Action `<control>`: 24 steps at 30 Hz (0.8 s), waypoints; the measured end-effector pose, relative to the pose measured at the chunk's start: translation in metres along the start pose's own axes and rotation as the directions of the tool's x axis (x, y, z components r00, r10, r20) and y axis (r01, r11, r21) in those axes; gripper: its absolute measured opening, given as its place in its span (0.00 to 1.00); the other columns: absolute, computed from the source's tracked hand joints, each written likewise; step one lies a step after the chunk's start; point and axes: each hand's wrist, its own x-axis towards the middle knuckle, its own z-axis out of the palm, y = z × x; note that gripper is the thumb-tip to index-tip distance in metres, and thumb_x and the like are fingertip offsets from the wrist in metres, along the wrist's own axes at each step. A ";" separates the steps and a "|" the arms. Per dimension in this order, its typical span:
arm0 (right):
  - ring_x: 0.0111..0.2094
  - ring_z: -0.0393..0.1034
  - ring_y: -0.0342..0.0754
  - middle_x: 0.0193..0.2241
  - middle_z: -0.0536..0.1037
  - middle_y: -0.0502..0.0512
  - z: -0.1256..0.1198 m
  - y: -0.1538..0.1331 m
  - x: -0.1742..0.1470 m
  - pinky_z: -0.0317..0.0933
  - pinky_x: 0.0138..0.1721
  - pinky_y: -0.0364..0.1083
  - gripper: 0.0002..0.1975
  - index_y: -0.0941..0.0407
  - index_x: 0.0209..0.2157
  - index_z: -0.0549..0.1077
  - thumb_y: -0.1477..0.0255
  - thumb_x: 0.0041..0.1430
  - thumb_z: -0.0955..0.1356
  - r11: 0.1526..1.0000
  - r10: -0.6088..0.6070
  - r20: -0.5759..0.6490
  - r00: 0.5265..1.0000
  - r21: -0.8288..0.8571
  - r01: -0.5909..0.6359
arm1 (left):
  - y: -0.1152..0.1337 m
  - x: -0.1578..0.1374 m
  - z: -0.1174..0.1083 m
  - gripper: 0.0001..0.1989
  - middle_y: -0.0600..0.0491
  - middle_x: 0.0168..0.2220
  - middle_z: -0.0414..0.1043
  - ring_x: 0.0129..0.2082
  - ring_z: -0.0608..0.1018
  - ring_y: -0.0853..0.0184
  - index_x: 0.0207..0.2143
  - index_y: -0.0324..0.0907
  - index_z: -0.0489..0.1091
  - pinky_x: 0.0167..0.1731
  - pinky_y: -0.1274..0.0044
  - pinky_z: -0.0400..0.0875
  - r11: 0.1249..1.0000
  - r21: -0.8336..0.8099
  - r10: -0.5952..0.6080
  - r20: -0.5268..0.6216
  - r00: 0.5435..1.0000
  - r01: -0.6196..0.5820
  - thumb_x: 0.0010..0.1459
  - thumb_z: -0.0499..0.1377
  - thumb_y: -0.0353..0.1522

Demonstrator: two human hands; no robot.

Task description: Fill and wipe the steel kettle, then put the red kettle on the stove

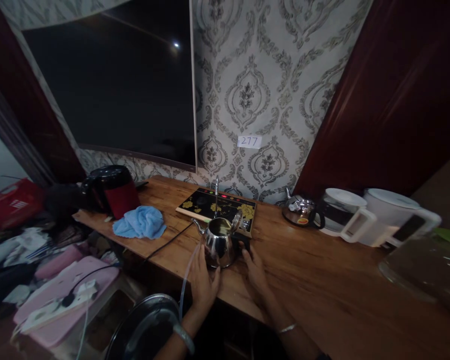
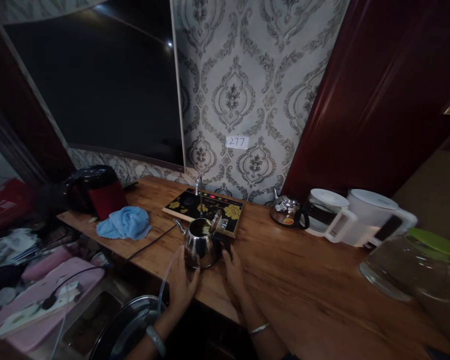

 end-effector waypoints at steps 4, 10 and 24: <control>0.56 0.69 0.56 0.53 0.77 0.56 -0.003 0.008 0.004 0.58 0.61 0.58 0.23 0.51 0.50 0.76 0.54 0.58 0.68 1.000 0.013 0.027 1.000 0.013 -0.013 | 0.001 -0.001 -0.001 0.37 0.37 0.63 0.60 0.63 0.64 0.50 0.68 0.39 0.46 0.58 0.56 0.64 1.000 -0.013 -0.004 -0.014 1.000 0.004 0.60 0.56 0.33; 0.56 0.70 0.56 0.53 0.77 0.56 -0.007 0.019 0.010 0.58 0.61 0.58 0.24 0.51 0.51 0.76 0.54 0.58 0.68 0.999 0.020 0.061 0.998 0.029 -0.022 | -0.005 -0.003 -0.004 0.35 0.40 0.64 0.59 0.64 0.63 0.52 0.68 0.42 0.48 0.60 0.56 0.63 0.991 -0.123 -0.047 0.031 0.998 0.051 0.60 0.55 0.32; 0.55 0.70 0.57 0.53 0.77 0.60 -0.003 0.003 -0.013 0.63 0.56 0.55 0.27 0.53 0.52 0.74 0.56 0.53 0.71 0.988 0.152 -0.030 0.988 0.044 -0.150 | -0.028 0.021 -0.030 0.19 0.47 0.53 0.74 0.51 0.77 0.58 0.55 0.47 0.69 0.47 0.66 0.77 0.934 -0.336 -0.133 -0.010 0.991 0.122 0.63 0.52 0.36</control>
